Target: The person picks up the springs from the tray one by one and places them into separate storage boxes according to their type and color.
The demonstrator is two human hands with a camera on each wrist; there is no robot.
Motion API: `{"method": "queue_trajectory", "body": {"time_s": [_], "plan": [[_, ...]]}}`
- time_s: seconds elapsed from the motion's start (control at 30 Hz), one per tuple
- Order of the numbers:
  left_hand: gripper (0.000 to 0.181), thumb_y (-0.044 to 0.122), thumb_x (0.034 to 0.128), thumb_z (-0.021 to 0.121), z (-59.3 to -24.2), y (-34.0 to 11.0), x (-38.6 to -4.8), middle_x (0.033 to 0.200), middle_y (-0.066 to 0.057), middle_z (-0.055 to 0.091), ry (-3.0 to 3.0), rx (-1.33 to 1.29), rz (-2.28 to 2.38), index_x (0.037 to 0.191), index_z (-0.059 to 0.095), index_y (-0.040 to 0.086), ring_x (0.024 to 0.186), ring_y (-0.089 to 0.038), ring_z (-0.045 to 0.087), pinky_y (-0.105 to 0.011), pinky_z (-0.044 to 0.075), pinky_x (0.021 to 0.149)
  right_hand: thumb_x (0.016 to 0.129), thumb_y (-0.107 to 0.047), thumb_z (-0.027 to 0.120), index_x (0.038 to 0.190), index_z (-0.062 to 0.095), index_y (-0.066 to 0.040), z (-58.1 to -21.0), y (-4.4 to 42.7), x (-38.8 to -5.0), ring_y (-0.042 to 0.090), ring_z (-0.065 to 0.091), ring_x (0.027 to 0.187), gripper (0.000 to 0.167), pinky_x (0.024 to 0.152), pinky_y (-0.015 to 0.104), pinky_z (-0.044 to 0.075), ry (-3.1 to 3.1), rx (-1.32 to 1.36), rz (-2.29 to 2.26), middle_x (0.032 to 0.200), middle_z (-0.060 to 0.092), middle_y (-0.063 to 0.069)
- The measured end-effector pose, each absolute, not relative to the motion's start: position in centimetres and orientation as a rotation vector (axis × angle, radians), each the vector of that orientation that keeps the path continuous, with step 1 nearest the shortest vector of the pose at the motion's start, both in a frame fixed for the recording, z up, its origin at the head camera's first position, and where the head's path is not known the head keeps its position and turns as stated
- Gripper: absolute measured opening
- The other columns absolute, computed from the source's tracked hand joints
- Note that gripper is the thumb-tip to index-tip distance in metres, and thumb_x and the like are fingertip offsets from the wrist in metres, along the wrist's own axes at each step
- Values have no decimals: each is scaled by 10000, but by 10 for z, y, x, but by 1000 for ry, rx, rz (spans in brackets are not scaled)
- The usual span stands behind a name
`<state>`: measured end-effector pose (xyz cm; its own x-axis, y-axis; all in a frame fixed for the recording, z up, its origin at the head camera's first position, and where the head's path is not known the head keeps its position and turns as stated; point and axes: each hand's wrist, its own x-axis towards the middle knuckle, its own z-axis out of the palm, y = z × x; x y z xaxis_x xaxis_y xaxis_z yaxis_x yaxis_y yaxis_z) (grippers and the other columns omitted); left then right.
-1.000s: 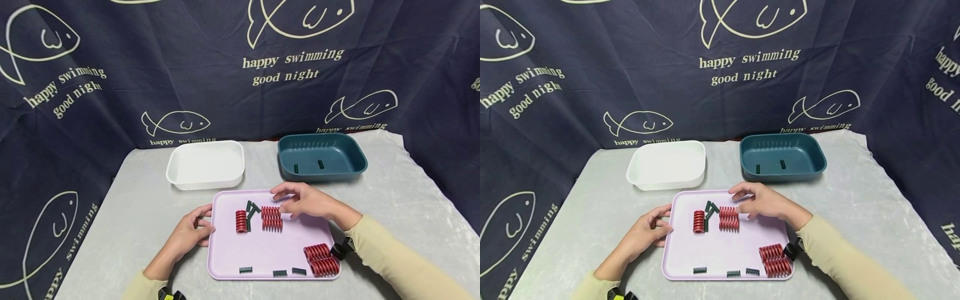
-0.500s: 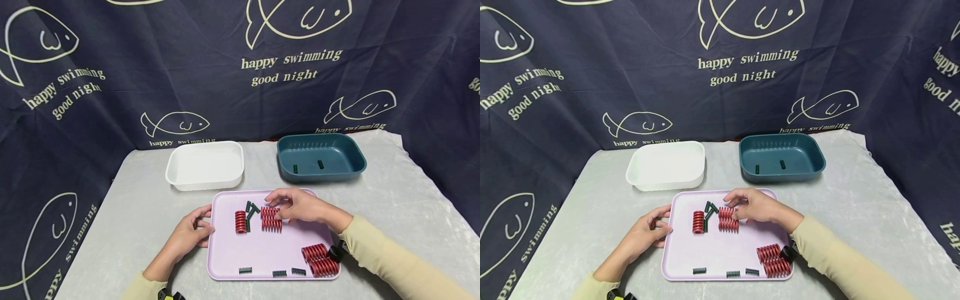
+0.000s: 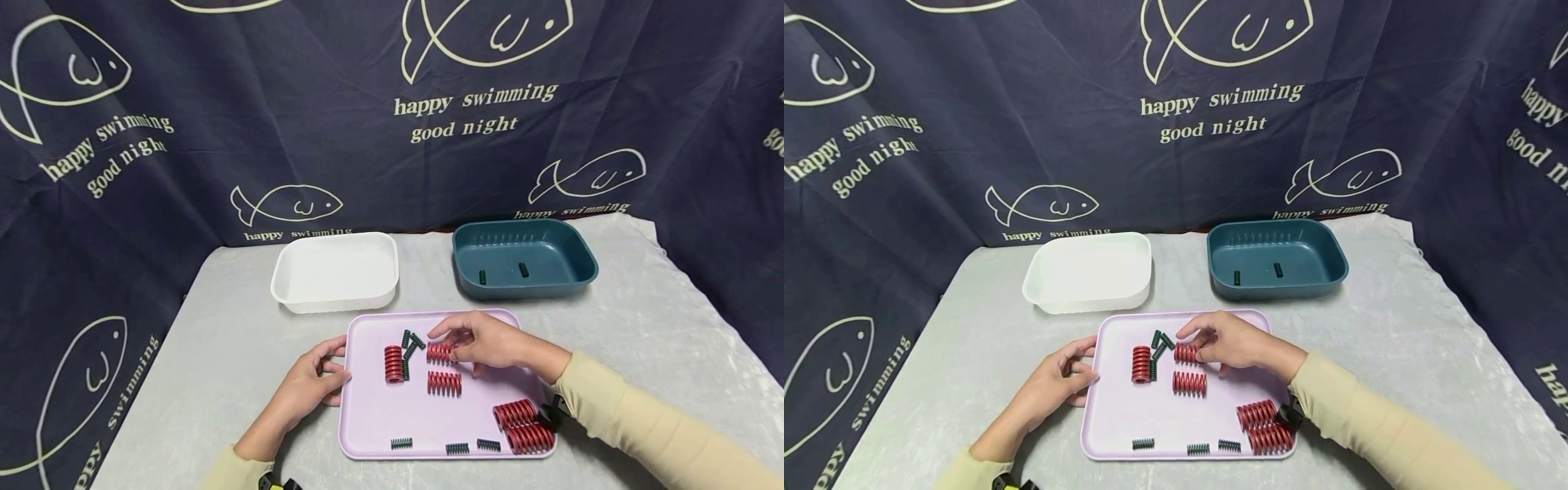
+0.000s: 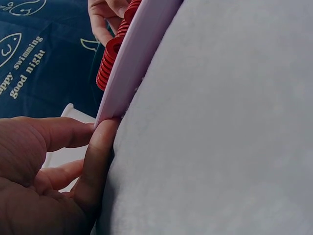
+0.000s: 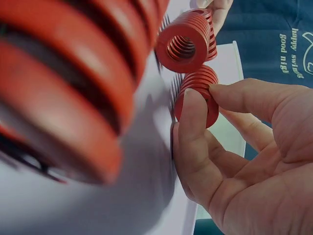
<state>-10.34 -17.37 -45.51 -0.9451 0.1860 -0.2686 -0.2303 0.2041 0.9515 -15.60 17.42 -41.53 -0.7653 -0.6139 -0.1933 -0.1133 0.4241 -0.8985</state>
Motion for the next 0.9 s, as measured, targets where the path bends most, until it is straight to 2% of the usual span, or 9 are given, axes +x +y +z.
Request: {"method": "queue_trajectory", "body": {"time_s": [0.23, 0.57, 0.63, 0.8, 0.9], "plan": [[649, -58, 898, 725, -454, -174, -103, 1317, -154, 563, 2165, -31, 1797, 1499, 516, 69, 989, -223, 647, -404, 643, 612, 897, 95, 619, 1333, 670, -57, -412, 176, -157, 282, 603, 706, 465, 505, 470, 609, 2127, -573, -1352, 1018, 682, 145], [659, -49, 904, 723, -451, -174, -101, 1351, -171, 546, 2145, -10, 1818, 1513, 491, 45, 981, -210, 644, -389, 639, 596, 919, 89, 585, 1397, 629, -43, -394, 170, -174, 421, 655, 749, 499, 554, 565, 609, 2108, -598, -1410, 1177, 660, 222], [659, -51, 902, 724, -451, -174, -102, 1352, -171, 548, 2145, -9, 1821, 1512, 492, 42, 982, -217, 644, -394, 640, 596, 917, 87, 574, 1402, 632, -56, -389, 167, -180, 427, 664, 794, 509, 569, 579, 608, 2119, -601, -1414, 1225, 648, 234], [658, -50, 899, 727, -452, -174, -103, 1342, -164, 554, 2151, -12, 1816, 1508, 500, 51, 987, -220, 646, -400, 642, 606, 920, 67, 574, 1405, 648, -108, -373, 158, -194, 346, 664, 968, 520, 595, 544, 622, 2162, -558, -1402, 1298, 628, 234], [653, -49, 899, 728, -453, -174, -102, 1332, -153, 559, 2156, -33, 1810, 1503, 512, 69, 991, -221, 647, -401, 642, 611, 933, 49, 587, 1408, 653, -141, -363, 150, -203, 339, 654, 1010, 516, 612, 533, 626, 2176, -528, -1398, 1319, 622, 226]]}}
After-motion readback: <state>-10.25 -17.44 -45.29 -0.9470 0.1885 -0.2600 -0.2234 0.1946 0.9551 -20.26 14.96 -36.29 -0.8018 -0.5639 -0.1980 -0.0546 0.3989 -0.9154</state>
